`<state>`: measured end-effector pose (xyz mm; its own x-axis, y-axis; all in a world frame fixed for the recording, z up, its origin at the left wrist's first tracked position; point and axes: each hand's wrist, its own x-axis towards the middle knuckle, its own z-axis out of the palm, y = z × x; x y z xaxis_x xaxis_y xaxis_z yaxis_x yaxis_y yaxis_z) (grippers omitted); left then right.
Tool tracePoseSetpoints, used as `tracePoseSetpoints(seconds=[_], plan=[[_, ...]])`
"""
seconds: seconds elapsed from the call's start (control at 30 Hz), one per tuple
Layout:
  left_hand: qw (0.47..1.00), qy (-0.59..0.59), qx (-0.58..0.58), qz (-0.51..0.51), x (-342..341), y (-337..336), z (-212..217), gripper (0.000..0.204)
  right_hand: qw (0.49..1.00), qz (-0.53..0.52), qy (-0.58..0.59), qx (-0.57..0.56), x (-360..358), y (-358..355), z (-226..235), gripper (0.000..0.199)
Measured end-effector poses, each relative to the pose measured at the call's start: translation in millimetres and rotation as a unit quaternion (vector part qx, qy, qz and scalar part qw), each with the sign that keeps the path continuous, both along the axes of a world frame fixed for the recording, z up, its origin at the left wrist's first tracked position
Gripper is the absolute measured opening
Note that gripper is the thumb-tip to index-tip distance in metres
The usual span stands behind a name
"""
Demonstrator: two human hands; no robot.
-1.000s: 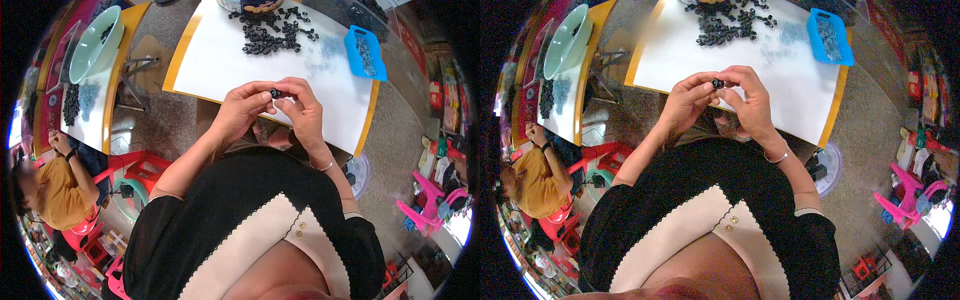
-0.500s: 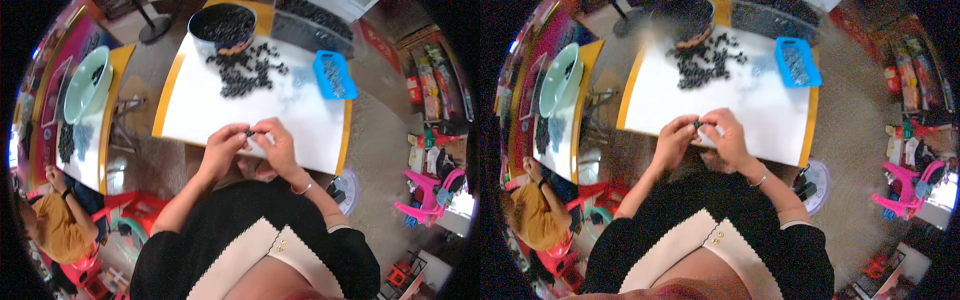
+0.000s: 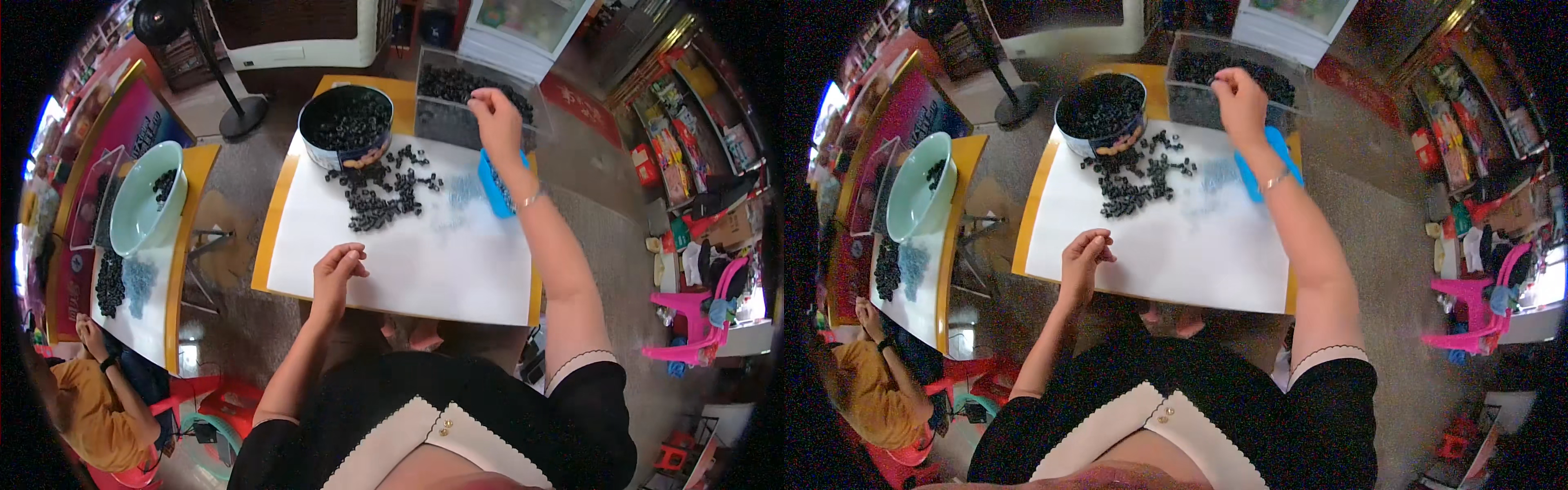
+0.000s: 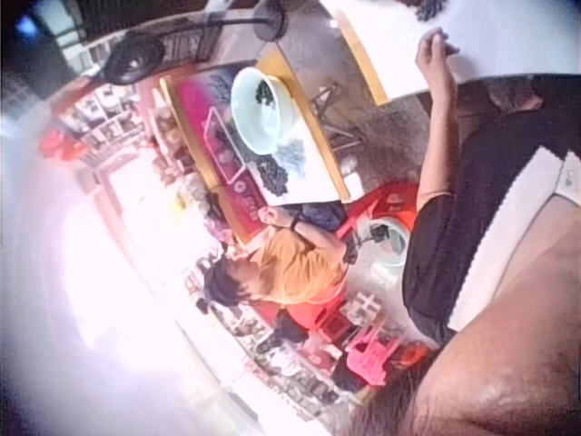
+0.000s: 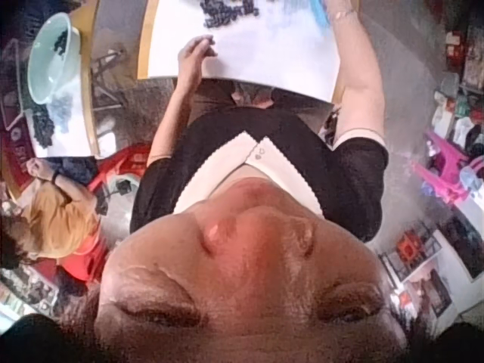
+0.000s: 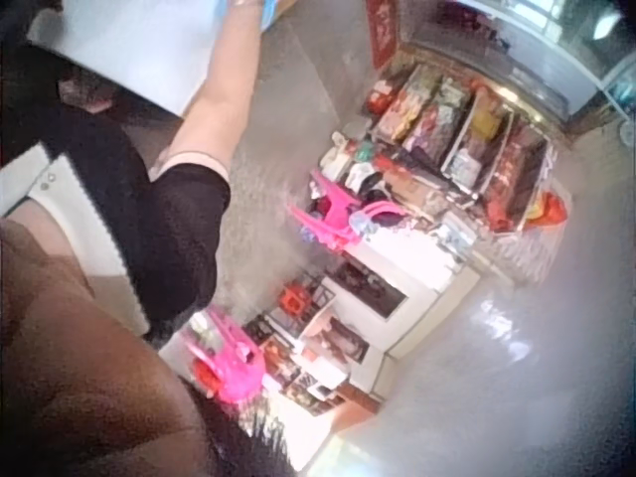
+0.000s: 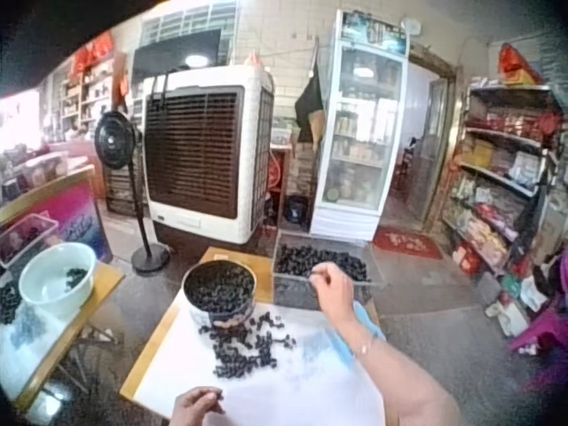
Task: Manually assembling small black plastic components by inserting metal pins and connecting pieces.
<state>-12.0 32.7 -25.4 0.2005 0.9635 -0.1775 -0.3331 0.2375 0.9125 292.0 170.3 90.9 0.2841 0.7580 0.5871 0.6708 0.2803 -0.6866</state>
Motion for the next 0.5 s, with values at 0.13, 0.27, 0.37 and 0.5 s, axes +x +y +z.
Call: tracePoseSetpoints(seconds=[0.13, 0.27, 0.37, 0.5], plan=[[0.997, 0.056, 0.049, 0.017, 2.5, 6.6, -18.0, 0.018, 0.997, -0.043, -0.071, 0.006, 26.0, 53.8, 7.4, 0.037], [0.992, 0.099, 0.079, 0.009, -1.6, 3.3, -27.0, 0.018, 0.995, 0.056, -0.058, -0.05, -30.2, 21.8, -11.9, 0.023], [0.988, 0.111, 0.103, -0.003, 0.3, 2.4, -28.3, 0.016, 0.982, 0.165, -0.083, -0.048, -63.3, 8.7, -38.8, 0.018], [0.981, 0.145, 0.129, -0.011, -0.3, 0.3, -30.8, 0.014, 0.965, 0.197, -0.14, -0.102, -102.6, 24.8, -44.6, 0.013]])
